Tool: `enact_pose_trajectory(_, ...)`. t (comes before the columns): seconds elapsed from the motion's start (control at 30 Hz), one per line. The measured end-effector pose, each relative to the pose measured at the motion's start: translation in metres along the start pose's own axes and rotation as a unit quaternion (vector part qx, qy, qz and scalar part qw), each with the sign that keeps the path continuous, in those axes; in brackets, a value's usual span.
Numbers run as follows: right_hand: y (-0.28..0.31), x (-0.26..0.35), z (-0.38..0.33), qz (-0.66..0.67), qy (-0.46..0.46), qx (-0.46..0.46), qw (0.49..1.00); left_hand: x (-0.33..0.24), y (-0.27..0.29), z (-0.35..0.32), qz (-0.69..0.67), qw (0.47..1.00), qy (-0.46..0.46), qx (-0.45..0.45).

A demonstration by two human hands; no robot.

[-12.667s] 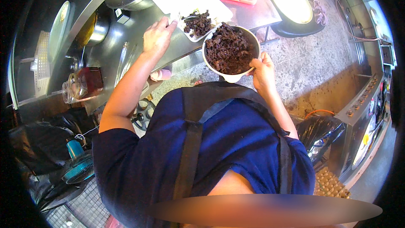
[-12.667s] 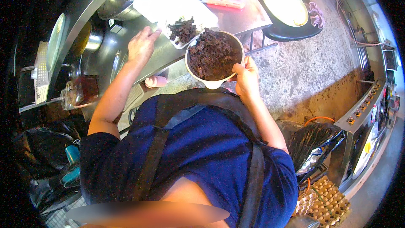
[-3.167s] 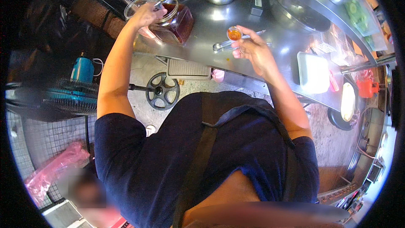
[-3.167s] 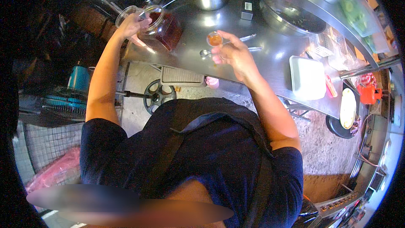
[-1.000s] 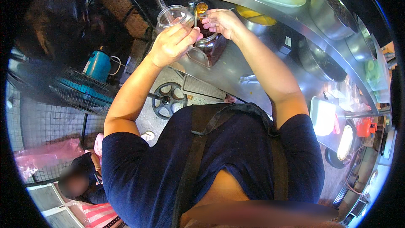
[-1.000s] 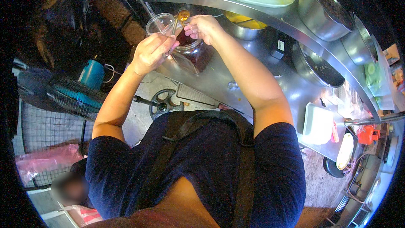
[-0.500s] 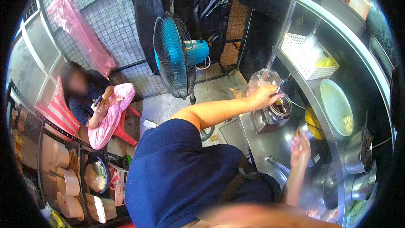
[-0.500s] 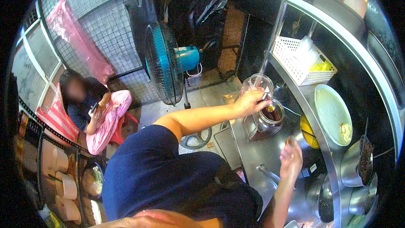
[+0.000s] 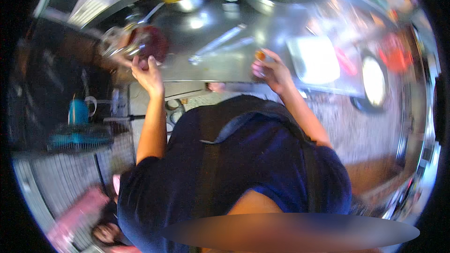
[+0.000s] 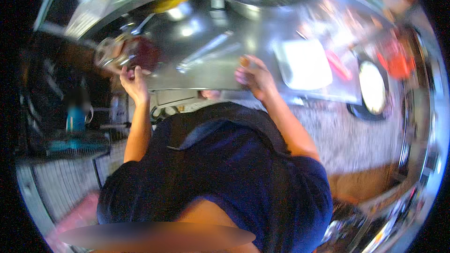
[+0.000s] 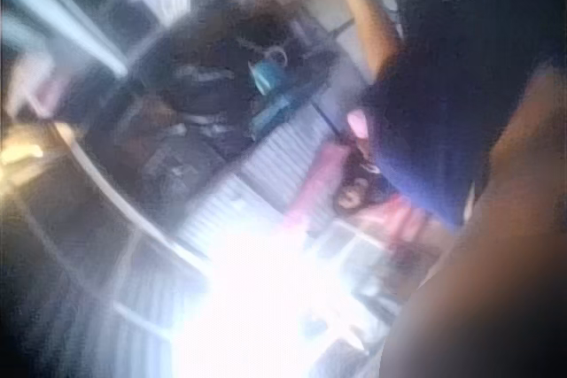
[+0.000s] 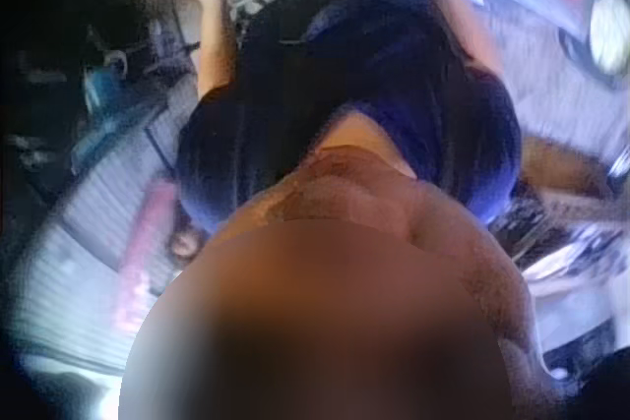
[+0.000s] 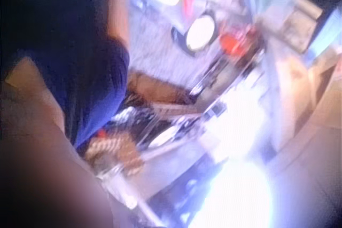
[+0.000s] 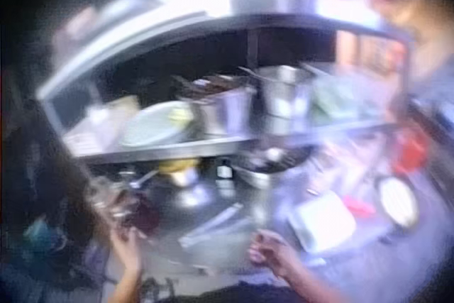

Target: The person scoops rice into a white container, adds sliced cucumbers, and spoons a dark meat mixture on top. They then add a sauce from a small jar and place the container into a plastic bag.

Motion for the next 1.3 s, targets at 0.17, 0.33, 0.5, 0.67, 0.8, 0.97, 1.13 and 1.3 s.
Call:
enact_pose_trajectory(0.17,0.037,-0.014,0.015,0.055,0.006,-0.010,0.998,-0.086,-0.106,-0.145,-0.179,0.850,-0.214,0.448)
enact_pose_trajectory(0.33,0.045,-0.020,0.009,0.058,0.035,-0.041,0.997,-0.133,-0.151,-0.185,-0.221,0.730,-0.384,0.520)
enact_pose_trajectory(0.5,0.043,-0.014,0.006,0.078,0.045,-0.076,0.993,-0.128,-0.177,-0.184,-0.243,0.763,-0.267,0.536)
enact_pose_trajectory(0.67,0.043,-0.015,0.005,0.046,0.073,-0.143,0.986,-0.121,-0.189,-0.177,-0.248,0.707,-0.192,0.634)
enact_pose_trajectory(0.8,0.038,-0.006,-0.001,0.028,0.089,-0.177,0.980,-0.109,-0.221,-0.176,-0.209,0.692,-0.222,0.654)
enact_pose_trajectory(0.97,0.046,-0.010,0.004,0.034,0.087,-0.195,0.976,-0.119,-0.227,-0.167,-0.190,0.644,-0.300,0.678)
enact_pose_trajectory(1.13,0.039,-0.003,0.003,0.032,0.082,-0.209,0.974,-0.139,-0.213,-0.149,-0.141,0.626,-0.449,0.621)
enact_pose_trajectory(1.3,0.045,-0.004,0.008,0.035,0.080,-0.198,0.976,-0.153,-0.198,-0.143,-0.218,0.602,-0.465,0.612)
Point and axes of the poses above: each hand's wrist, its own z-axis towards the middle knuckle, its own y-axis out of the back of the hand, x = y × z, the point moved 3 cm from there along z, towards the middle knuckle, and after that the axes turned 4 degrees about -z, right-handed, at the moved point
